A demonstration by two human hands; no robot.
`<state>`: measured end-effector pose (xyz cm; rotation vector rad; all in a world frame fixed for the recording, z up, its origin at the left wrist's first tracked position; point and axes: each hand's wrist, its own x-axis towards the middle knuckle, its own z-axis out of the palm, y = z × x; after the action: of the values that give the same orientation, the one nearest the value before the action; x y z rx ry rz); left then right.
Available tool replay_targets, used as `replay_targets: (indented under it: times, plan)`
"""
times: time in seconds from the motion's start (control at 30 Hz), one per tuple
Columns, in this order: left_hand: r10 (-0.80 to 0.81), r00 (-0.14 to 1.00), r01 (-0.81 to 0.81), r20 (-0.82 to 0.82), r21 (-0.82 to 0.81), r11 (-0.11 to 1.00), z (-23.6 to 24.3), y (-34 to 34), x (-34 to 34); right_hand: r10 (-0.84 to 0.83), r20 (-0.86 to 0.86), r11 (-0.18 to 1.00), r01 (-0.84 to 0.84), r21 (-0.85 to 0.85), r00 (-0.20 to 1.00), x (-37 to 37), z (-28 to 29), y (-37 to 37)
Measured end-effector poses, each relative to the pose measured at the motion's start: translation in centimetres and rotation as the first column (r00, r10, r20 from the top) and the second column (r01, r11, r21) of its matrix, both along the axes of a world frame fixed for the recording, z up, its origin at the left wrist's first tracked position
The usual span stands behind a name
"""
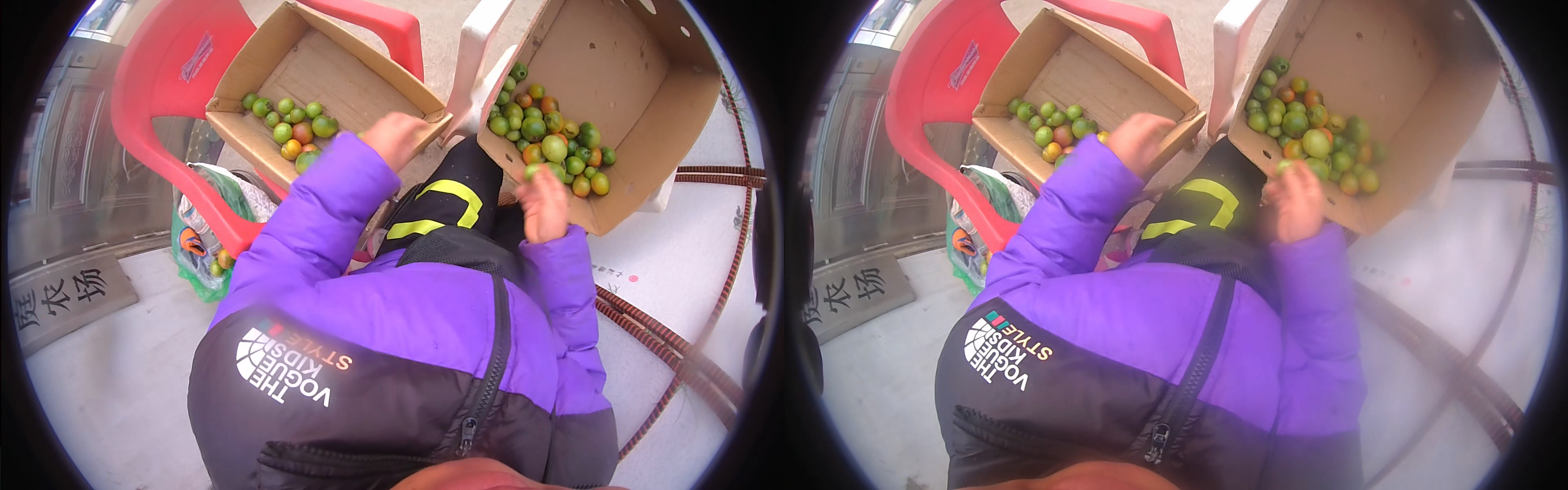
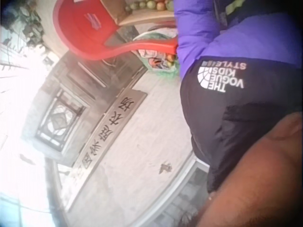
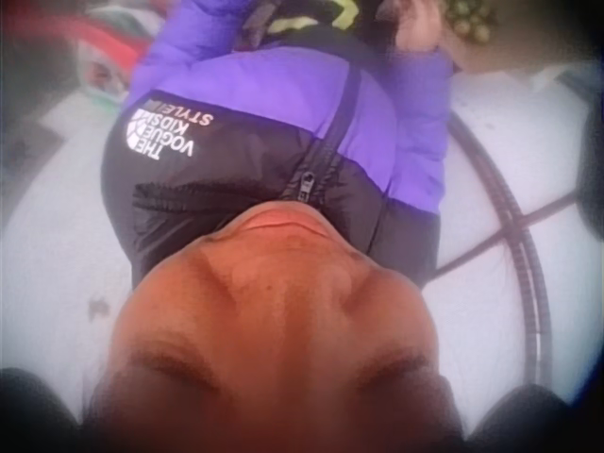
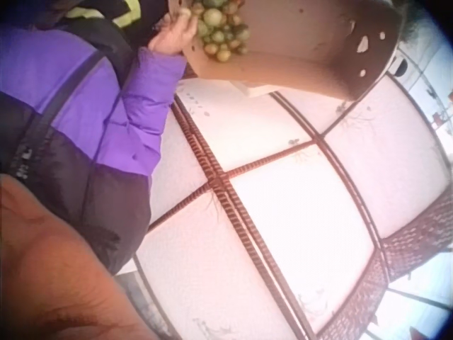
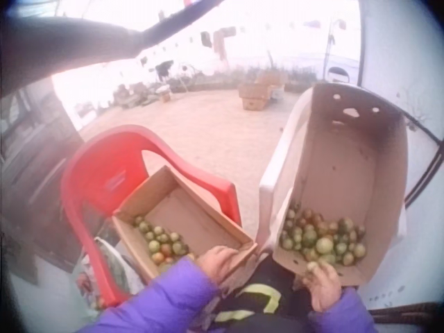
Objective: The person transfers small green and red tomatoes from a cardboard box on the floor into a second cardboard box resting on a red plastic chair. The person handles the tomatoes one at a time by hand, moving them between the two boxes.
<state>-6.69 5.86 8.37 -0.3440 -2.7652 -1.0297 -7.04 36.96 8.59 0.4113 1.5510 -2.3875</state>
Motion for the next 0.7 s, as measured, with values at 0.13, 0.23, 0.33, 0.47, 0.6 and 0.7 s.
replay_targets:
  times: [0.13,0.23,0.33,0.47,0.6,0.7]
  plan:
    - [0.191,0.943,-0.044,0.272,-0.468,0.882,-2.9,-5.6,0.3,-0.314,0.042,0.95,0.313,0.012,0.949,-1.2,-0.7,1.9]
    - [0.172,0.889,0.148,0.424,-0.622,0.769,-4.8,-5.8,1.1,-0.196,0.149,0.978,0.183,0.096,0.969,-0.3,-1.6,1.5]
    - [0.116,0.911,0.19,0.395,-0.653,0.733,-6.0,-5.1,0.9,-0.05,0.145,0.998,0.043,0.053,0.988,0.2,-2.0,0.6]
    - [0.028,0.929,0.255,0.37,-0.692,0.675,-7.2,-4.9,-0.2,-0.039,0.182,0.995,0.02,0.101,0.983,0.0,-1.2,0.1]
    - [0.075,0.921,0.237,0.383,-0.701,0.672,-8.1,-5.3,-0.6,-0.019,0.196,0.993,-0.005,0.121,0.98,0.1,-0.5,0.1]
    - [0.138,0.958,0.033,0.252,-0.573,0.819,-7.1,-5.6,-0.7,0.004,0.196,0.992,-0.028,0.12,0.981,0.2,-0.6,0.2]
